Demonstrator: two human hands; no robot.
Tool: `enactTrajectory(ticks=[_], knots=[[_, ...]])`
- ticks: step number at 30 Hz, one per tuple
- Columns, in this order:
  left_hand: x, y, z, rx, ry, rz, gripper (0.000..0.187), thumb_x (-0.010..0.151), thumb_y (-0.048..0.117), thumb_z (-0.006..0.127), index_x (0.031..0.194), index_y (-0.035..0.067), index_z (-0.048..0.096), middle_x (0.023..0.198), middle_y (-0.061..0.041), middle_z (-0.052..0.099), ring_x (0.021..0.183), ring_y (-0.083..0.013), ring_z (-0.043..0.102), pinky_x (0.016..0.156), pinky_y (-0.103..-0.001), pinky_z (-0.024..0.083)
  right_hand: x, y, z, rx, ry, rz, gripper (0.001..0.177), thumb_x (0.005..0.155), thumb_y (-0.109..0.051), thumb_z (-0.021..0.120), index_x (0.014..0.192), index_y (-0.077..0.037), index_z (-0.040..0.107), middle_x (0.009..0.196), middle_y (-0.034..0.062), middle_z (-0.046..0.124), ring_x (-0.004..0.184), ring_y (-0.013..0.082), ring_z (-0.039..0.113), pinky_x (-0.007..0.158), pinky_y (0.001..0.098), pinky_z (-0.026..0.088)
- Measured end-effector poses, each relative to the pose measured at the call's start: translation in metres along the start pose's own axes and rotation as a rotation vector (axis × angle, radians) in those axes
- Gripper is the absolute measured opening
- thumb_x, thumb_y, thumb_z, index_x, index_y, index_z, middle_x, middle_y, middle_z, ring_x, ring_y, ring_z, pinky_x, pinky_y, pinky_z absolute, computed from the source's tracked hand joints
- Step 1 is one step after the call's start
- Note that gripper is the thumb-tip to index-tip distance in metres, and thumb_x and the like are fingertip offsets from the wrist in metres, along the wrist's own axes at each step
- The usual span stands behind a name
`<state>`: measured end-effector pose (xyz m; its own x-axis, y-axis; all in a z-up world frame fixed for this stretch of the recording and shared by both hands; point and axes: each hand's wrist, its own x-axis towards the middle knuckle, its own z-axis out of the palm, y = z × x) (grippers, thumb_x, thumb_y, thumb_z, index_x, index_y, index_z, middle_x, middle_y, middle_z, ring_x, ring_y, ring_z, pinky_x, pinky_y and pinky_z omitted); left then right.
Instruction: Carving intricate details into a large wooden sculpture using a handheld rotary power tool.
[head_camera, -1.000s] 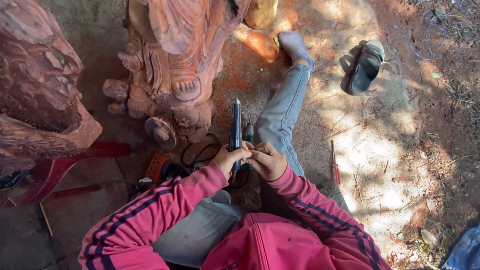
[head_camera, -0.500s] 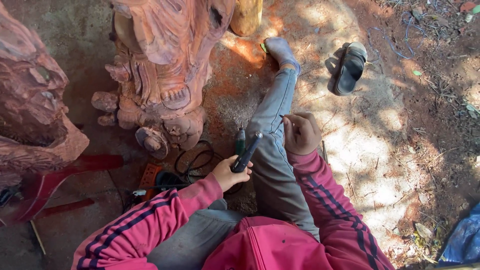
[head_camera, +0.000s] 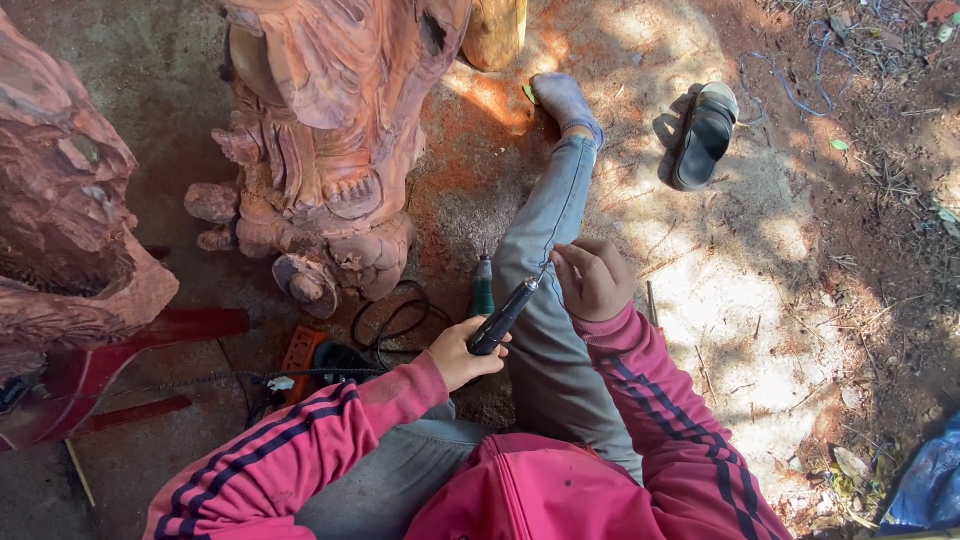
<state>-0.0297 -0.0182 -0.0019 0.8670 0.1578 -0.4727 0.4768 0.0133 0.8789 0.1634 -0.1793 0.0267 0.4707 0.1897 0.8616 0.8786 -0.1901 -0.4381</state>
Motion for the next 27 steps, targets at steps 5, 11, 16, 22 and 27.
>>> enactTrajectory(ticks=[5, 11, 16, 22, 27], knots=[[-0.002, 0.006, 0.0, -0.012, 0.008, -0.008, 0.023, 0.063, 0.013, 0.081, 0.085, 0.006, 0.079, 0.101, -0.009, 0.079, 0.092, -0.0189, 0.074, 0.088, -0.031, 0.058, 0.002, -0.001, 0.002, 0.032, 0.062, 0.028, 0.004, 0.093, -0.006, 0.081, 0.095, -0.002, 0.082, 0.081, 0.0105, 0.071, 0.045, 0.0165, 0.048, 0.042, 0.0309, 0.044], [0.004, -0.005, 0.003, 0.037, 0.022, 0.02, 0.019, 0.062, 0.016, 0.082, 0.078, 0.009, 0.079, 0.099, -0.005, 0.079, 0.092, -0.0195, 0.075, 0.087, -0.031, 0.058, -0.001, -0.002, 0.002, 0.028, 0.014, 0.005, 0.004, 0.092, -0.008, 0.082, 0.094, -0.005, 0.083, 0.081, 0.0107, 0.072, 0.046, 0.0228, 0.053, 0.044, 0.0343, 0.047], [0.0, 0.004, 0.003, 0.028, 0.019, 0.018, 0.017, 0.06, 0.015, 0.081, 0.075, 0.009, 0.078, 0.102, -0.006, 0.079, 0.093, -0.0216, 0.075, 0.089, -0.033, 0.057, 0.0, 0.0, 0.003, 0.017, 0.026, 0.031, 0.004, 0.093, -0.007, 0.082, 0.095, -0.005, 0.083, 0.082, 0.0098, 0.073, 0.046, 0.0199, 0.051, 0.044, 0.0327, 0.046], [0.0, 0.003, 0.002, 0.038, 0.008, 0.006, 0.016, 0.061, 0.015, 0.081, 0.076, 0.008, 0.078, 0.103, -0.007, 0.078, 0.095, -0.0238, 0.076, 0.089, -0.035, 0.058, 0.001, -0.003, 0.001, -0.001, 0.008, 0.016, 0.003, 0.092, -0.009, 0.083, 0.095, -0.006, 0.083, 0.081, 0.009, 0.072, 0.045, 0.0217, 0.052, 0.045, 0.0333, 0.047], [0.002, -0.003, 0.002, -0.018, -0.01, -0.014, 0.019, 0.063, 0.01, 0.081, 0.081, 0.006, 0.077, 0.097, -0.011, 0.078, 0.09, -0.0242, 0.077, 0.078, -0.035, 0.063, -0.004, 0.0, 0.002, -0.028, 0.004, 0.003, 0.004, 0.091, -0.009, 0.083, 0.095, -0.008, 0.083, 0.081, 0.0082, 0.072, 0.046, 0.0238, 0.056, 0.046, 0.0345, 0.049]])
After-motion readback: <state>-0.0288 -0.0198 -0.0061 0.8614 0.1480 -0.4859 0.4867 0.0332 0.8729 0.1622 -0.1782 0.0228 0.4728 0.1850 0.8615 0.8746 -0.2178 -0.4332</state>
